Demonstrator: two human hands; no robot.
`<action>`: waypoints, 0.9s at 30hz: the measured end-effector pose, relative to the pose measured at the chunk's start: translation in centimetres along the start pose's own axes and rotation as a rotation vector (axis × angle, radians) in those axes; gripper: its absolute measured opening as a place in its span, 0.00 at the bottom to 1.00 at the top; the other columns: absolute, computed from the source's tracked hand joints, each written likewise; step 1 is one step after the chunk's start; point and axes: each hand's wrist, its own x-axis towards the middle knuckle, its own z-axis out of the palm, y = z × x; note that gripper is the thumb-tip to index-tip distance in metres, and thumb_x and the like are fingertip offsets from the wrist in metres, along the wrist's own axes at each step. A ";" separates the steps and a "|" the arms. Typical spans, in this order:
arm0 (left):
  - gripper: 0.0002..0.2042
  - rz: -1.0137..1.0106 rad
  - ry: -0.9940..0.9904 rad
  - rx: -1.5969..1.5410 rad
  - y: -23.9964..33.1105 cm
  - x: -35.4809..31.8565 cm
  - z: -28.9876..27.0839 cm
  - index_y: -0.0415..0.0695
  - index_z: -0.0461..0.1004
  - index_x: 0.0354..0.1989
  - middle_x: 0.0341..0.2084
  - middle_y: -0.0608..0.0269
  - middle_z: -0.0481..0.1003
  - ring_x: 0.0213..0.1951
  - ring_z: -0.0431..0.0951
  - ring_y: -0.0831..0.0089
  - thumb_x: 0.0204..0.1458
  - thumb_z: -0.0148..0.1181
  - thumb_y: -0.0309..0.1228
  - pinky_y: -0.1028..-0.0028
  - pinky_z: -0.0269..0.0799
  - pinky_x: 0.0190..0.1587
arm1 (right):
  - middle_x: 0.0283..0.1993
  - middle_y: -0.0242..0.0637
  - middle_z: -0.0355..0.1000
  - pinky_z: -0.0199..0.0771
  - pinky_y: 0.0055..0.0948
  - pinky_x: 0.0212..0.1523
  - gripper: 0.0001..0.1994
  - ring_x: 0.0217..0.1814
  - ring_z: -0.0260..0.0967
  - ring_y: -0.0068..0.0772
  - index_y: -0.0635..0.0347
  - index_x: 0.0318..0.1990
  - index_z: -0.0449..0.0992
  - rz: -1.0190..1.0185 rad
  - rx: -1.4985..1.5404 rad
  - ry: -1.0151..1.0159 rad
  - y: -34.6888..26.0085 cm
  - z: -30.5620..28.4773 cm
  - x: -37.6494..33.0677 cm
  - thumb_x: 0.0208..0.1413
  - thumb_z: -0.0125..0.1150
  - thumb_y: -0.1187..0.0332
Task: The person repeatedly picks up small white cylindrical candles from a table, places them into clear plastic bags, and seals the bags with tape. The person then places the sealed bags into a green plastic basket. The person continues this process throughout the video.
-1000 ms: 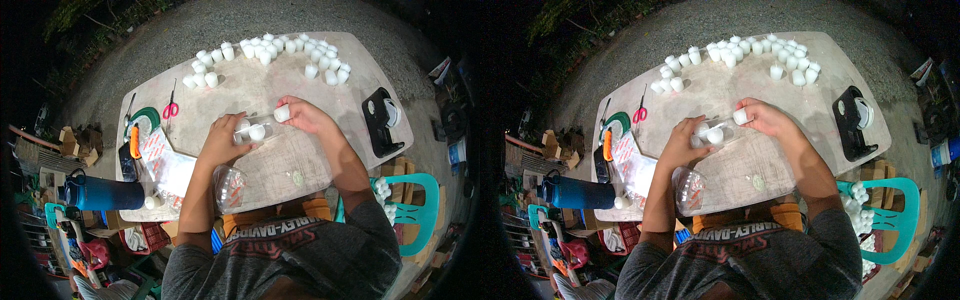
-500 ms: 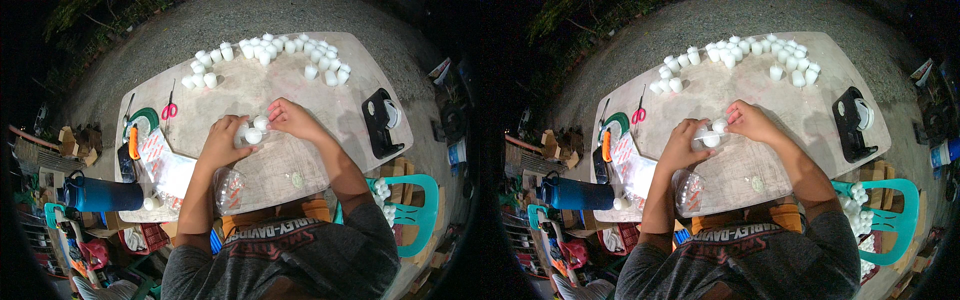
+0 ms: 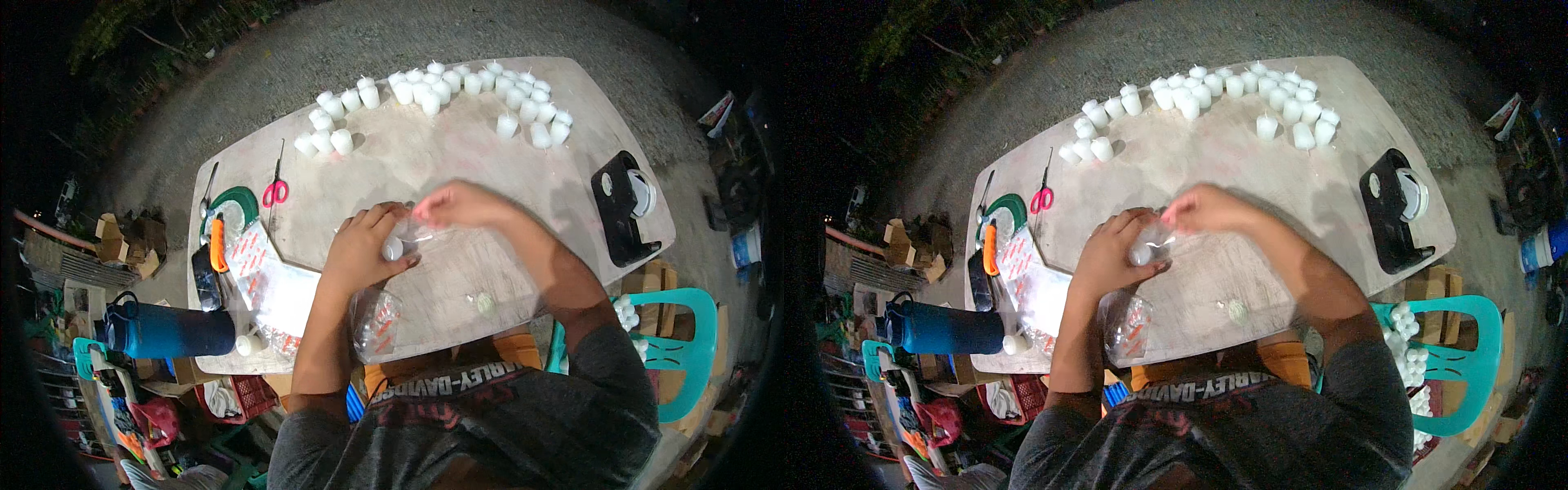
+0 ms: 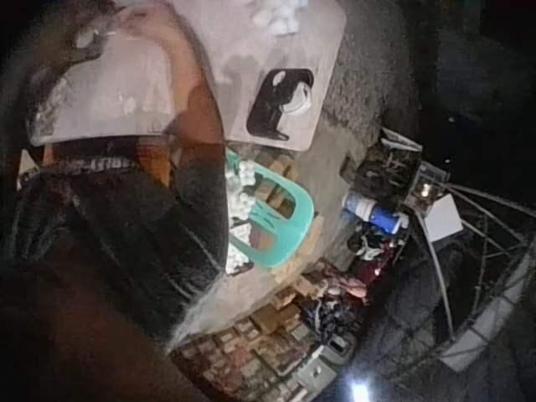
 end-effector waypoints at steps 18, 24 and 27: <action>0.16 -0.058 -0.040 0.196 0.7 0.3 -0.4 0.45 0.74 0.31 0.32 0.64 0.73 0.37 0.73 0.62 0.35 0.61 0.41 0.62 0.68 0.41 | 0.44 0.46 0.72 0.70 0.40 0.48 0.20 0.47 0.70 0.47 0.50 0.49 0.70 -0.122 -0.769 0.610 -6.0 -16.3 12.8 0.48 0.64 0.60; 0.22 -0.011 -0.014 0.183 0.9 0.6 -1.0 0.46 0.75 0.38 0.40 0.62 0.75 0.43 0.74 0.61 0.37 0.63 0.48 0.62 0.66 0.47 | 0.45 0.45 0.72 0.69 0.40 0.48 0.23 0.50 0.68 0.48 0.51 0.47 0.70 0.219 -1.184 0.795 -1.0 -31.6 13.0 0.41 0.68 0.66; 0.31 -0.083 0.028 0.090 0.7 -0.2 -3.0 0.47 0.71 0.47 0.43 0.59 0.73 0.47 0.72 0.60 0.34 0.66 0.52 0.61 0.62 0.52 | 0.47 0.45 0.72 0.69 0.41 0.49 0.26 0.50 0.68 0.48 0.50 0.48 0.68 0.320 -1.147 0.717 -1.9 -28.6 14.0 0.37 0.70 0.69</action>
